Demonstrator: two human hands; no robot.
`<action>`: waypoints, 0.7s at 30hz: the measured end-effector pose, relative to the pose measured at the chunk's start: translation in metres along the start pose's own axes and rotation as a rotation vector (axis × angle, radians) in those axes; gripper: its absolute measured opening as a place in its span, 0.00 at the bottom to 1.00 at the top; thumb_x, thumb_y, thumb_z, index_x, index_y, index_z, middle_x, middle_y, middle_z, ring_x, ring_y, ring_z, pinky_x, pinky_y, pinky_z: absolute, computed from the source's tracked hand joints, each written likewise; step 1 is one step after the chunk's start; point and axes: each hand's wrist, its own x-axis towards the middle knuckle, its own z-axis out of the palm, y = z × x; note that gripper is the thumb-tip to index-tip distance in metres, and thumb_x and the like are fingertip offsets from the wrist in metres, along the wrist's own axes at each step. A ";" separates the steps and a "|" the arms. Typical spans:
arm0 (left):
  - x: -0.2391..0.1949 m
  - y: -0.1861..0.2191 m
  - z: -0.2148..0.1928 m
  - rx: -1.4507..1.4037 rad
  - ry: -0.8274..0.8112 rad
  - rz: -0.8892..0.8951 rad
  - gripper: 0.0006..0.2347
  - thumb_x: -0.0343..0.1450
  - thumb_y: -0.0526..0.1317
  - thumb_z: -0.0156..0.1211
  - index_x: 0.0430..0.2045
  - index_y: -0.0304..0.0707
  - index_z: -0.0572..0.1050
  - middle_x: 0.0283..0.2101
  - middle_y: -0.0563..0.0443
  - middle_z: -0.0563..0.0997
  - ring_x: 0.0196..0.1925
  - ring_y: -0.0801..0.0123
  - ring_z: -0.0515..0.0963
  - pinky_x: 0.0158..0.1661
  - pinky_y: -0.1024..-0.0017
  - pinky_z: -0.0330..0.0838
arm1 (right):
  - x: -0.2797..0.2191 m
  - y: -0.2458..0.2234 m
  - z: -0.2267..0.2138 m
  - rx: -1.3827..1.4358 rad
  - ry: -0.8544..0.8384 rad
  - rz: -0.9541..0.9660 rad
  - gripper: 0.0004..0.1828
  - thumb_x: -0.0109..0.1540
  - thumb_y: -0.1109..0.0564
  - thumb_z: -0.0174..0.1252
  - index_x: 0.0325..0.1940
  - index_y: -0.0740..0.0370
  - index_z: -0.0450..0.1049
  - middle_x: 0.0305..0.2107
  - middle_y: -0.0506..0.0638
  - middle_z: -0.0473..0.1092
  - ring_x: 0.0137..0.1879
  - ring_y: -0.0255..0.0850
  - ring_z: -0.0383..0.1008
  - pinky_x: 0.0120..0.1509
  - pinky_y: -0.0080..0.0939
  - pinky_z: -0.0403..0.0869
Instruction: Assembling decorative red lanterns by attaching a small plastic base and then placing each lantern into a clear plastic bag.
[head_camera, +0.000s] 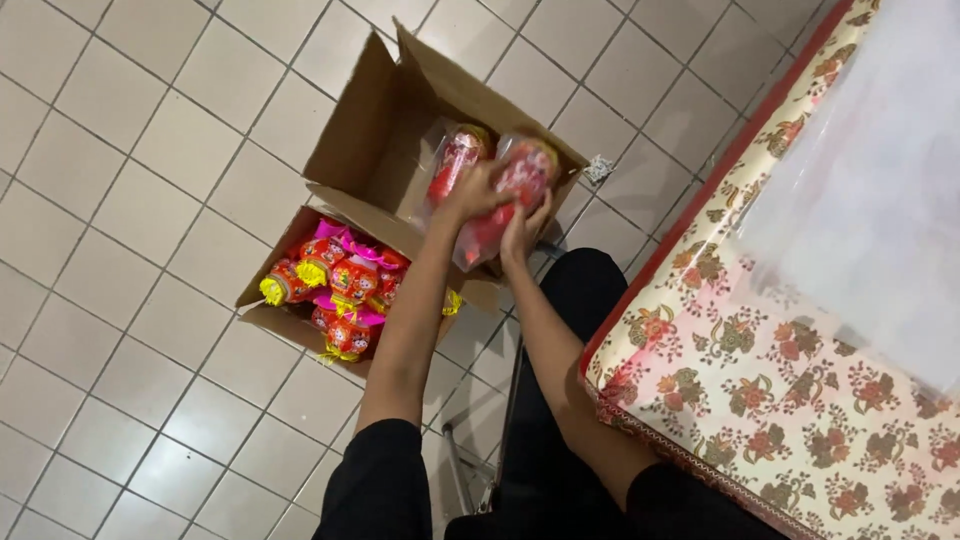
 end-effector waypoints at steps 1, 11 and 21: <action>-0.005 -0.014 0.016 -0.001 -0.004 0.003 0.34 0.63 0.57 0.72 0.64 0.51 0.69 0.54 0.39 0.81 0.61 0.43 0.76 0.63 0.49 0.67 | 0.007 0.025 0.000 0.000 0.005 0.001 0.39 0.68 0.36 0.50 0.80 0.38 0.44 0.77 0.58 0.40 0.82 0.60 0.39 0.83 0.63 0.44; -0.035 -0.024 0.066 -0.229 -0.020 0.015 0.38 0.67 0.43 0.70 0.73 0.51 0.55 0.70 0.30 0.60 0.72 0.37 0.61 0.71 0.47 0.55 | 0.011 0.093 0.004 -0.480 0.230 0.036 0.35 0.68 0.54 0.48 0.78 0.46 0.45 0.72 0.62 0.50 0.73 0.62 0.59 0.73 0.62 0.63; -0.036 -0.043 0.079 -0.146 0.048 -0.007 0.42 0.72 0.64 0.57 0.76 0.58 0.37 0.74 0.21 0.46 0.78 0.39 0.41 0.75 0.46 0.36 | -0.036 -0.006 -0.006 -0.607 0.195 -0.169 0.37 0.67 0.49 0.51 0.77 0.61 0.50 0.72 0.69 0.44 0.73 0.69 0.54 0.76 0.66 0.57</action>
